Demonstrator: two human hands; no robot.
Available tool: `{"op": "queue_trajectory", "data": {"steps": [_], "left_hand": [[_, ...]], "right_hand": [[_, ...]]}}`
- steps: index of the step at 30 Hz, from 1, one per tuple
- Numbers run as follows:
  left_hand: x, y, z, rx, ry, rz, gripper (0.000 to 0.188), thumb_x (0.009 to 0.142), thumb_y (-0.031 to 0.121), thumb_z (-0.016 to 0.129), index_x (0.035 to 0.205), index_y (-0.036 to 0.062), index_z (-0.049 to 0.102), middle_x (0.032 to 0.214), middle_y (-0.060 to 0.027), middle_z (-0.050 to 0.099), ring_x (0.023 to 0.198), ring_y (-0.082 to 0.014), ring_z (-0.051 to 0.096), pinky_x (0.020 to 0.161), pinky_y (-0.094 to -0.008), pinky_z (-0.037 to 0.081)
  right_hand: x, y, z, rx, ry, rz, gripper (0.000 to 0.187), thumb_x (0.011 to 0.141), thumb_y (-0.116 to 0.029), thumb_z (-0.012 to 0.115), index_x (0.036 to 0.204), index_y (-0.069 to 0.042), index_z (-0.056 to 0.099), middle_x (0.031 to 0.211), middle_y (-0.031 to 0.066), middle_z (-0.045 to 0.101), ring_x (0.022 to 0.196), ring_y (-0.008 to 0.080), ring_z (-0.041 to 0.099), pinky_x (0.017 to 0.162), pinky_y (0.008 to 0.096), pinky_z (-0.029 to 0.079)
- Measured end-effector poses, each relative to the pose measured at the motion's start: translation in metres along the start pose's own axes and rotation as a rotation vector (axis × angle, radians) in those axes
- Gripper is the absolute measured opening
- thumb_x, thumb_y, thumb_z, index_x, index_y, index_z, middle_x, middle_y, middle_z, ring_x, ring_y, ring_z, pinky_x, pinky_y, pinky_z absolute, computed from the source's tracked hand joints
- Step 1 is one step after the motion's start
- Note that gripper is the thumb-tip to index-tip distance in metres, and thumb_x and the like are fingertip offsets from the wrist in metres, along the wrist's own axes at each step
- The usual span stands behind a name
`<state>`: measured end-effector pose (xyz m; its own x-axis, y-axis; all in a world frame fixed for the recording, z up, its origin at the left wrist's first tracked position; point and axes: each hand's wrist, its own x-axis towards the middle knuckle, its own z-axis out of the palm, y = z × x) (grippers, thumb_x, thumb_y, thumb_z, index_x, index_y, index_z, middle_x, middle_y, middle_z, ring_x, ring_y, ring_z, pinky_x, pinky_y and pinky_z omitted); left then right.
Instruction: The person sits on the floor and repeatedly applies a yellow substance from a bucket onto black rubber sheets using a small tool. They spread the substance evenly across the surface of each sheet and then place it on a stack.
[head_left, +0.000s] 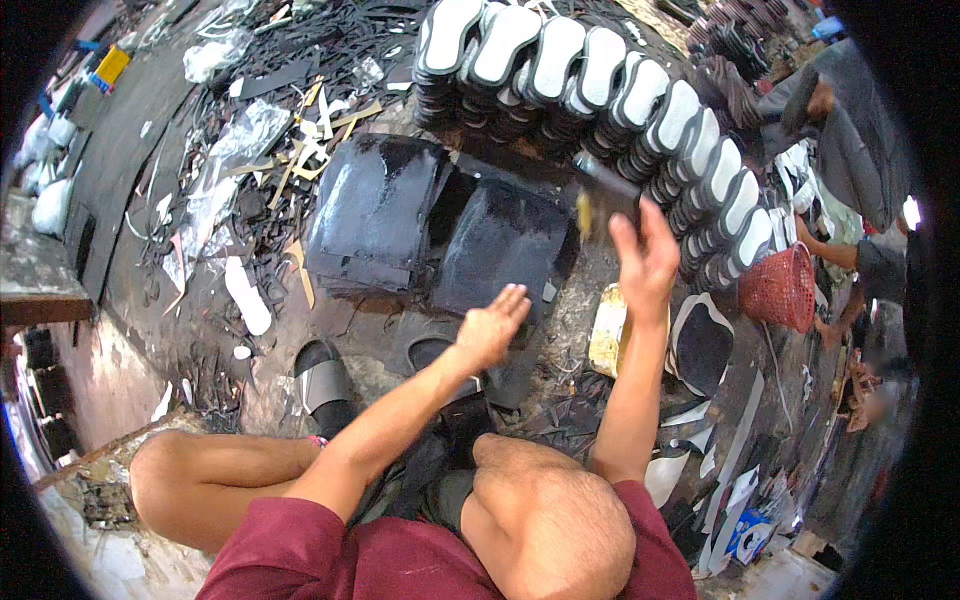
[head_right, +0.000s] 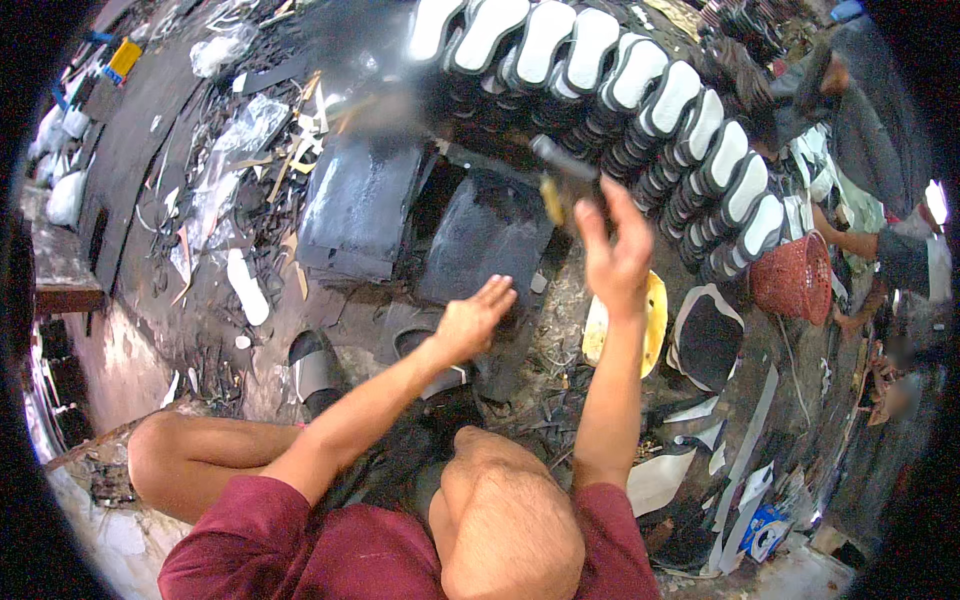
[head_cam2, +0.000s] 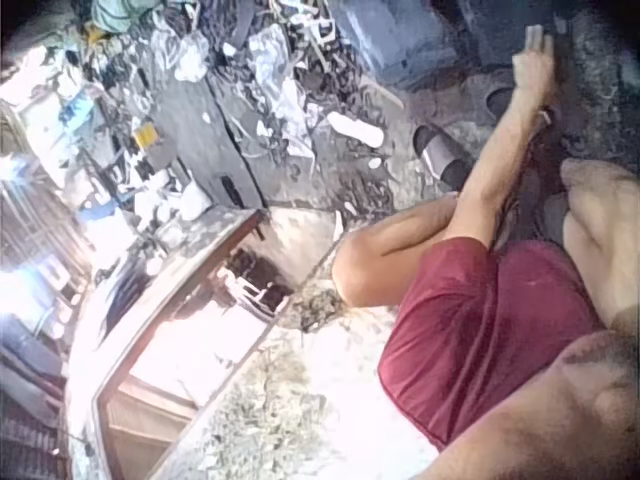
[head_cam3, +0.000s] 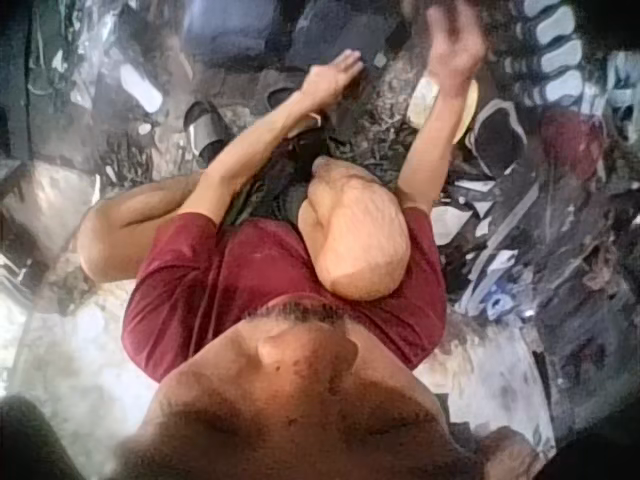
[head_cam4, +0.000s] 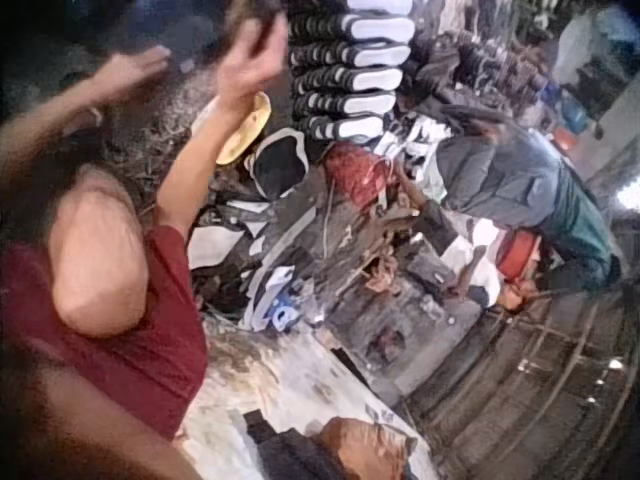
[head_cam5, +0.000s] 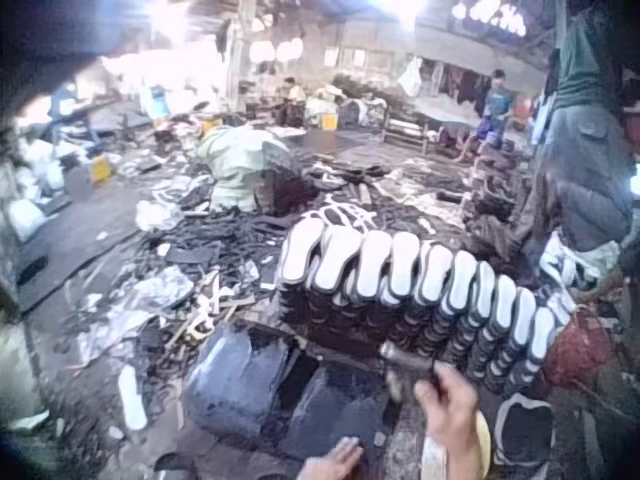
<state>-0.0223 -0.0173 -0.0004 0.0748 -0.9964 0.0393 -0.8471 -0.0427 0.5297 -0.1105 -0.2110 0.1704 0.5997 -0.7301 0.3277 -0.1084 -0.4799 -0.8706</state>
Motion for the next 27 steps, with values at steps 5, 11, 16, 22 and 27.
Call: {"op": "queue_trajectory", "data": {"steps": [5, 11, 16, 22, 27], "left_hand": [[-0.014, -0.011, 0.027, 0.135, -0.013, -0.007, 0.056, 0.081, 0.008, 0.063, 0.137, 0.0035, 0.057, 0.151, -0.0116, 0.051, 0.139, -0.0249, 0.051, 0.089, -0.0377, 0.060], [-0.019, -0.016, 0.024, 0.122, -0.012, -0.036, 0.057, 0.082, 0.010, 0.067, 0.138, 0.0062, 0.057, 0.150, -0.0090, 0.053, 0.138, -0.0227, 0.051, 0.089, -0.0374, 0.060], [-0.009, -0.019, 0.009, 0.009, -0.069, -0.030, 0.055, 0.082, 0.014, 0.071, 0.136, 0.0097, 0.059, 0.148, -0.0068, 0.054, 0.135, -0.0221, 0.053, 0.094, -0.0377, 0.058], [-0.011, -0.020, 0.010, -0.015, -0.041, -0.051, 0.053, 0.081, 0.010, 0.071, 0.133, 0.0079, 0.061, 0.147, -0.0089, 0.056, 0.135, -0.0235, 0.054, 0.093, -0.0384, 0.058], [-0.020, -0.016, 0.015, 0.004, 0.016, -0.054, 0.052, 0.081, 0.008, 0.070, 0.133, 0.0051, 0.060, 0.146, -0.0116, 0.056, 0.136, -0.0249, 0.053, 0.095, -0.0380, 0.057]], "right_hand": [[0.040, 0.088, 0.004, -0.380, -0.197, 0.044, 0.040, 0.097, -0.011, 0.063, 0.135, -0.004, 0.061, 0.131, 0.0142, 0.068, 0.119, 0.0240, 0.065, 0.100, 0.0355, 0.050], [-0.050, 0.165, 0.121, -1.075, -0.183, -0.272, 0.035, 0.093, -0.018, 0.050, 0.122, -0.020, 0.071, 0.114, 0.0114, 0.074, 0.096, 0.0312, 0.073, 0.079, 0.0446, 0.058], [0.031, 0.146, 0.055, -0.853, -0.425, 0.281, 0.032, 0.091, -0.016, 0.057, 0.112, -0.030, 0.077, 0.112, 0.0063, 0.075, 0.097, 0.0316, 0.072, 0.082, 0.0457, 0.059], [0.012, 0.136, 0.025, -0.757, -0.635, 0.113, 0.036, 0.088, -0.010, 0.059, 0.114, -0.028, 0.076, 0.113, 0.0060, 0.074, 0.101, 0.0309, 0.072, 0.086, 0.0439, 0.058], [-0.047, 0.140, 0.032, -0.620, -0.383, 0.217, 0.037, 0.090, -0.013, 0.060, 0.121, -0.028, 0.072, 0.110, 0.0097, 0.075, 0.101, 0.0333, 0.071, 0.087, 0.0438, 0.057]]}}
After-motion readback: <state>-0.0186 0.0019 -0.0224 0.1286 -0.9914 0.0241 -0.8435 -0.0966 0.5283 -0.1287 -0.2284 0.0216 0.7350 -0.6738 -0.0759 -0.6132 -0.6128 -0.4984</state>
